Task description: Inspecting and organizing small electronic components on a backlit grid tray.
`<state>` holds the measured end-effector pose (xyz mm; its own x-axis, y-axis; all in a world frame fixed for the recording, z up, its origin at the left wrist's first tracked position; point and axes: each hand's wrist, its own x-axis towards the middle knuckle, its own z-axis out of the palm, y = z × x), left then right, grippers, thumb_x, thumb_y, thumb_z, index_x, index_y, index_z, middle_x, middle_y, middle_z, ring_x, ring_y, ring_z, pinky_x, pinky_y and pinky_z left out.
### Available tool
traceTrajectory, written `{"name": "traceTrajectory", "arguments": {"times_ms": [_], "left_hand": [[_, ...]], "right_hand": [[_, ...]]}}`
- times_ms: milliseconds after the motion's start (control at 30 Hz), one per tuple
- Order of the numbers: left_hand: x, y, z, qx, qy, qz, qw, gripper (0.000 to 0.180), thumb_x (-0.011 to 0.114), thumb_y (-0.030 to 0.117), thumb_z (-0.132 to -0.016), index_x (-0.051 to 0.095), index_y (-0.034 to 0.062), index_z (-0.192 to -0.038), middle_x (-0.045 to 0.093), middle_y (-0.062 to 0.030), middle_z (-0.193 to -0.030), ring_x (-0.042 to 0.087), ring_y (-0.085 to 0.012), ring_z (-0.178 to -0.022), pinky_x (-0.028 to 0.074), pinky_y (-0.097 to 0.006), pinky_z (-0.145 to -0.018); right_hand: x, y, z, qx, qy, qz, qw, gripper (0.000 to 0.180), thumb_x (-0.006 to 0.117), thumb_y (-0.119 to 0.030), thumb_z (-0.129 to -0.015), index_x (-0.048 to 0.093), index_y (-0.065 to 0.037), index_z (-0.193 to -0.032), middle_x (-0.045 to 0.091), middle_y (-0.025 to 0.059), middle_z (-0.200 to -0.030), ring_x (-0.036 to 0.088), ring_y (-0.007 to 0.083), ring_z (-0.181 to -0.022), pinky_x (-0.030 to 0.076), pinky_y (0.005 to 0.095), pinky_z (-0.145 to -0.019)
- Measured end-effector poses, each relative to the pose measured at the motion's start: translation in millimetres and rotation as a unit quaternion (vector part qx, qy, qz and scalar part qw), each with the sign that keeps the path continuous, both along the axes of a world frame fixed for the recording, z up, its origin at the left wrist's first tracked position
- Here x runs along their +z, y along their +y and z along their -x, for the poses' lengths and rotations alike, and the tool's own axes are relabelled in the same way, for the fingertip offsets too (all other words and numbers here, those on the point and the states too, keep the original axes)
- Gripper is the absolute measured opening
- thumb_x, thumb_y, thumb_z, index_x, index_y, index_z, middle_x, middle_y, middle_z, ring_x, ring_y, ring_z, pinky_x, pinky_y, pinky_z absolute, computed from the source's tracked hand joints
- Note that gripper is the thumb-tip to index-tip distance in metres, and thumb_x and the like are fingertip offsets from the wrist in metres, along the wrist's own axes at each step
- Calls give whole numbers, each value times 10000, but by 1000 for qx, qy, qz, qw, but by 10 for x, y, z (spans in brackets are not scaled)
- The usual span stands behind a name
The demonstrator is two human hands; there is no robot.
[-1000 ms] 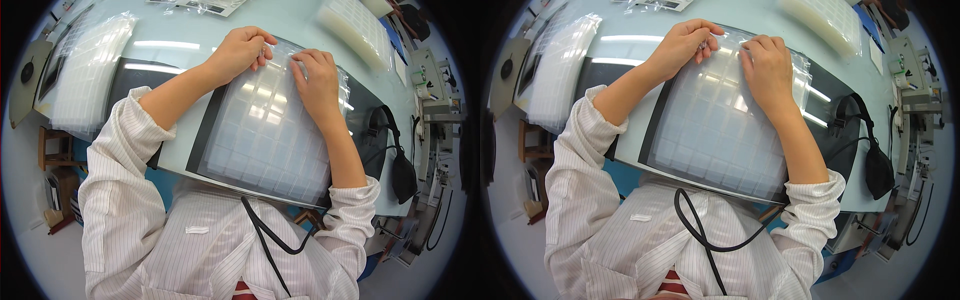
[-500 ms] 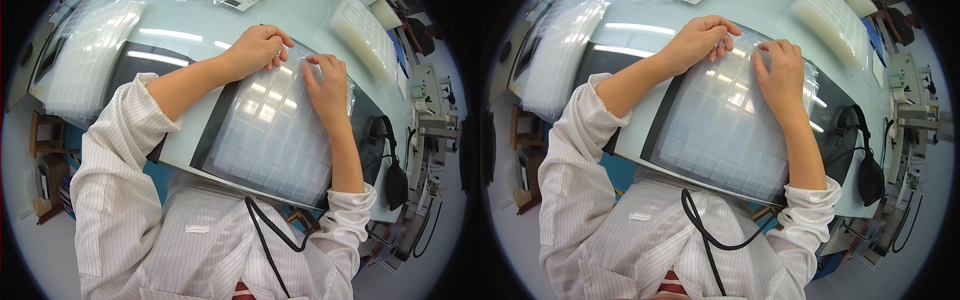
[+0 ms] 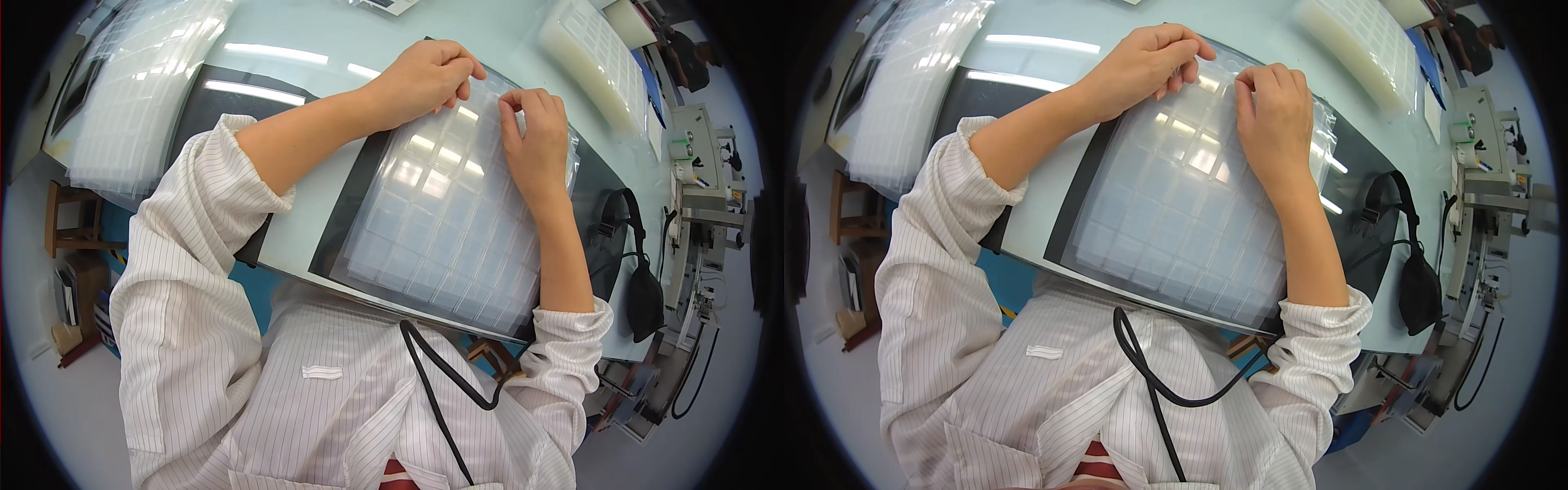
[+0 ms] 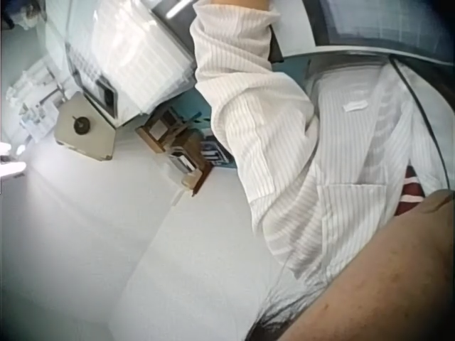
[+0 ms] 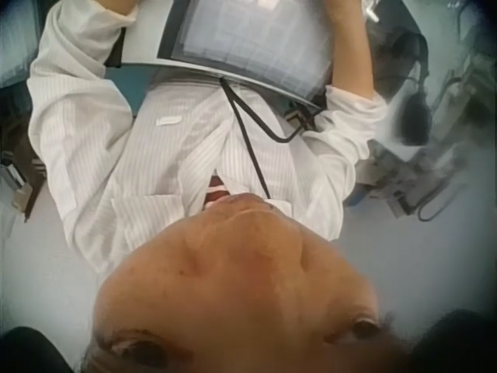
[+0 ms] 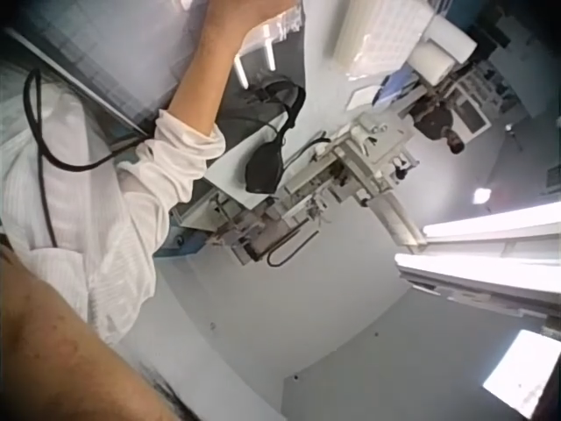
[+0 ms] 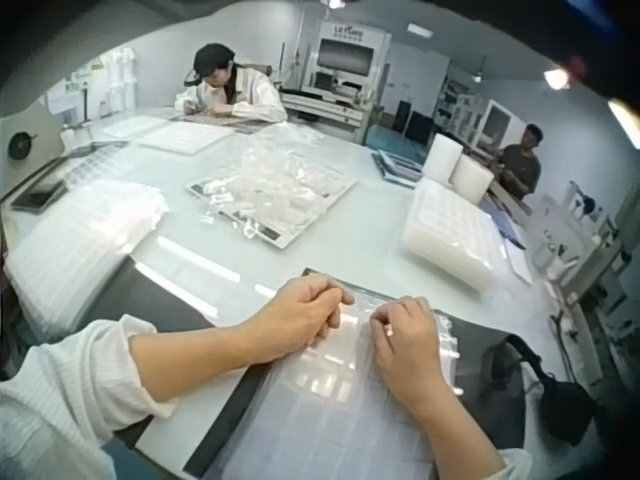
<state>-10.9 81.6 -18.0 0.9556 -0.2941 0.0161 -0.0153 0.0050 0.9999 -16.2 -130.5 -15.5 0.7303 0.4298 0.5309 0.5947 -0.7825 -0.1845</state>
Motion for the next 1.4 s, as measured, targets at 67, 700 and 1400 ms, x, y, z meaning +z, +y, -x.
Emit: {"name": "traceTrajectory", "arguments": {"times_ms": [67,700,1400], "left_hand": [[28,-18,20,19,-70,-37,997,268,565,249,-1030,682,30,-1128,625,-7,-841,521,-66,-694,452,-211,-645],[-89,105,-68,96,9,56,994,244,420,53,-994,617,-1,-1129,560,2,-866,491,-72,-736,433,-215,-655],[-48,222,-139,22,-65,-19,997,324,639,312,-992,661,-8,-1041,653,-49,-867,576,-110,-723,484,-277,-652]], "right_hand": [[66,19,-4,45,-25,-32,998,130,688,-60,-919,684,-6,-1037,682,91,-950,599,253,-871,484,368,-799],[15,368,-20,-30,58,-24,998,76,693,-48,-897,695,-14,-964,671,100,-980,621,281,-964,504,384,-861],[201,467,-131,0,247,-262,933,160,652,-104,-982,694,8,-1089,700,67,-1032,602,82,-849,481,247,-776]]}}
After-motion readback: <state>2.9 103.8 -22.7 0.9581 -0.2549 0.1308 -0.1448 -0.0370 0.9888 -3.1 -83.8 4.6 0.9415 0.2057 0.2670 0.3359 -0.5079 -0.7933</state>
